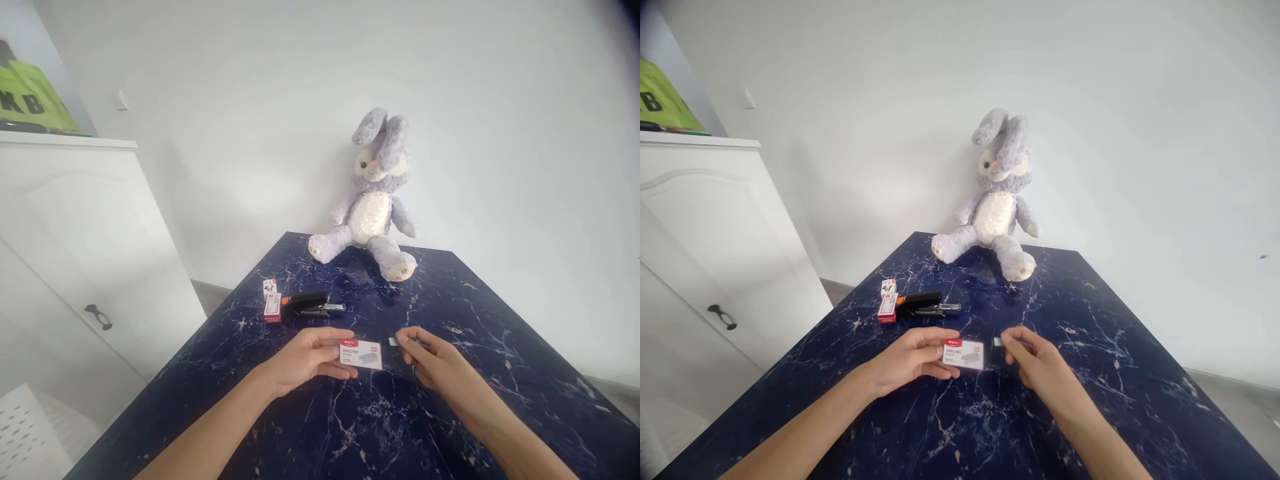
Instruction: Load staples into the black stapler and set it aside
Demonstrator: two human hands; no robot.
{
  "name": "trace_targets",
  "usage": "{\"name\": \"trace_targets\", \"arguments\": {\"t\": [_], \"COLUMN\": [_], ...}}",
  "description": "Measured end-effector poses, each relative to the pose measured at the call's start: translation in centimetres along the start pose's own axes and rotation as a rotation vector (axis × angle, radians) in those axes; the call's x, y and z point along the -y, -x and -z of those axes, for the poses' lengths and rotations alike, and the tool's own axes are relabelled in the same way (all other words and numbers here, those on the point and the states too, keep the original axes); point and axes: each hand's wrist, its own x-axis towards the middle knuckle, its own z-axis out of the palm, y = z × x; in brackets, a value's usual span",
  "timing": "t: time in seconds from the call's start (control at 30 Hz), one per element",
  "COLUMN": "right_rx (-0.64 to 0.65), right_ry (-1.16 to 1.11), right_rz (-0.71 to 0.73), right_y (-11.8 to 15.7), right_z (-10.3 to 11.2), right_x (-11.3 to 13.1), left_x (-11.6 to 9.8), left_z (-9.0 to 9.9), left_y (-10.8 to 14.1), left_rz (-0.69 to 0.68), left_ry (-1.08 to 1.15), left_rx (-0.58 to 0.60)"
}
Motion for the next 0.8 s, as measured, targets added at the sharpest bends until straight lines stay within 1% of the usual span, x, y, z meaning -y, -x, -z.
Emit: {"name": "trace_targets", "arguments": {"t": [0.1, 0.2, 0.33, 0.4, 0.47, 0.57, 0.63, 0.73, 0.8], "right_rx": [0.001, -0.006, -0.049, -0.086, -0.149, -0.255, -0.286, -0.234, -0.171], "right_ry": [-0.028, 0.013, 0.165, 0.261, 0.329, 0.365, 0.371, 0.32, 0.201], "right_rz": [-0.005, 0.015, 0.096, 0.142, 0.195, 0.261, 0.269, 0.248, 0.218], "right_y": [0.5, 0.9, 1.3, 1.5, 1.6, 1.7, 1.7, 1.6, 1.5], "right_z": [-0.3, -0.4, -0.8, -1.1, -1.5, -1.9, -2.0, -2.2, -2.4], "right_x": [0.6, 1.0, 1.2, 1.4, 1.4, 1.3, 1.1, 0.9, 0.7], "left_x": [0.0, 0.0, 0.3, 0.3, 0.2, -0.1, -0.3, -0.3, -0.2], "left_z": [0.1, 0.3, 0.6, 0.4, 0.2, -0.3, -0.6, -0.8, -0.8], "left_y": [-0.1, -0.4, -0.8, -0.9, -0.8, -0.5, -0.3, -0.1, -0.1], "left_rz": [-0.029, -0.05, -0.111, -0.145, -0.176, -0.203, -0.198, -0.155, -0.125], "left_ry": [-0.055, -0.105, -0.187, -0.239, -0.272, -0.294, -0.297, -0.265, -0.206], "left_rx": [-0.086, -0.158, -0.264, -0.292, -0.292, -0.266, -0.242, -0.191, -0.178]}}
